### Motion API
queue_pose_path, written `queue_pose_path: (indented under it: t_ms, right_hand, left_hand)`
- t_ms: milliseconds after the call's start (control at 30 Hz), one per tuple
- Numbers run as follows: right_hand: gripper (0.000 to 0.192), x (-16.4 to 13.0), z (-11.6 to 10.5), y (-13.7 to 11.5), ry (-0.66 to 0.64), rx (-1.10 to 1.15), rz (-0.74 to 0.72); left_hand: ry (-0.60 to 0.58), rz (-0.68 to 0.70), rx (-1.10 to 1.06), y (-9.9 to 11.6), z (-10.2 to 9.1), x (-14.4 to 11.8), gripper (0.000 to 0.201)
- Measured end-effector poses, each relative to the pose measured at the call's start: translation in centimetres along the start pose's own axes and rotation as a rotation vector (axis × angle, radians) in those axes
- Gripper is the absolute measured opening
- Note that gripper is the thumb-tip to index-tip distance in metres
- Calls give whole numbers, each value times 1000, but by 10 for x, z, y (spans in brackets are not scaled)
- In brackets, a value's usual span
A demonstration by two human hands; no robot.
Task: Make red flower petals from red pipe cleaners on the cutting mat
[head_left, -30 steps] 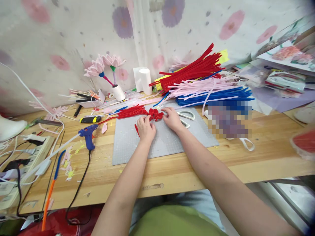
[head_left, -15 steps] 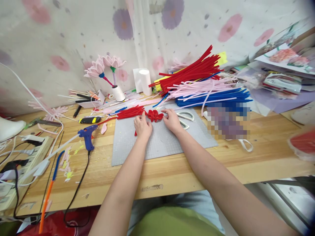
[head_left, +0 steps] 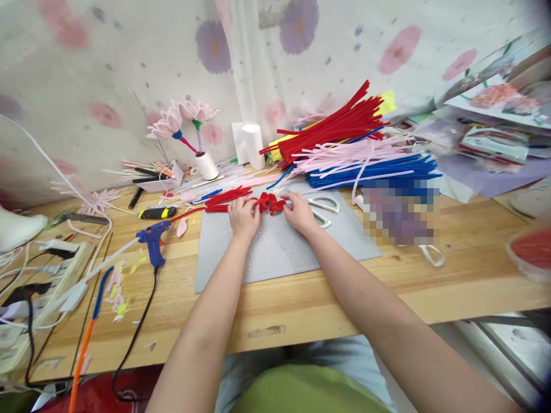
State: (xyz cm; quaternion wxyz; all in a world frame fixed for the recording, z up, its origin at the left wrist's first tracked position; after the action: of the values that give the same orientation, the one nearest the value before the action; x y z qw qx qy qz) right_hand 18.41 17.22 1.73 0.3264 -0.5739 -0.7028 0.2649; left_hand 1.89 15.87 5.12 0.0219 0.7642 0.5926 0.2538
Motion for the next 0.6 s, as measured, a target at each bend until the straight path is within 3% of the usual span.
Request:
queue_pose_path:
  t_ms: [100, 167, 300, 400, 533, 600]
  right_hand:
    - [33, -1, -2, 0, 21, 16, -6]
    - [33, -1, -3, 1, 27, 20, -10]
    - [33, -2, -4, -1, 42, 7, -19]
    - [33, -1, -3, -2, 39, 0, -24]
    - [33, -2, -3, -2, 25, 2, -15]
    - [33, -4, -4, -2, 25, 7, -7]
  left_hand:
    - [-46, 42, -73, 1, 3, -3, 38]
    - [36, -40, -135, -16, -9, -5, 48]
    - [112, -138, -114, -55, -33, -8, 44]
    - [-25, -89, -33, -69, -35, -6, 34]
    - [-242, 33, 125, -67, -21, -3, 37]
    - [-313, 51, 214, -67, -14, -1, 28]
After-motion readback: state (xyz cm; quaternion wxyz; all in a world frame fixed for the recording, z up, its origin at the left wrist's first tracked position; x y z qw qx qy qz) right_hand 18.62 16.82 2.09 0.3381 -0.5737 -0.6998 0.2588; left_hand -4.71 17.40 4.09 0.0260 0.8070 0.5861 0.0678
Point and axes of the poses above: each hand's wrist, its own x-axis towards the middle knuckle, its own z-axis out of the palm, y = z × x, the point moved 10 cm from there along x, towards the middle knuckle, and after that the axes turned 12 degrees about -y, right-handed, at the moved point
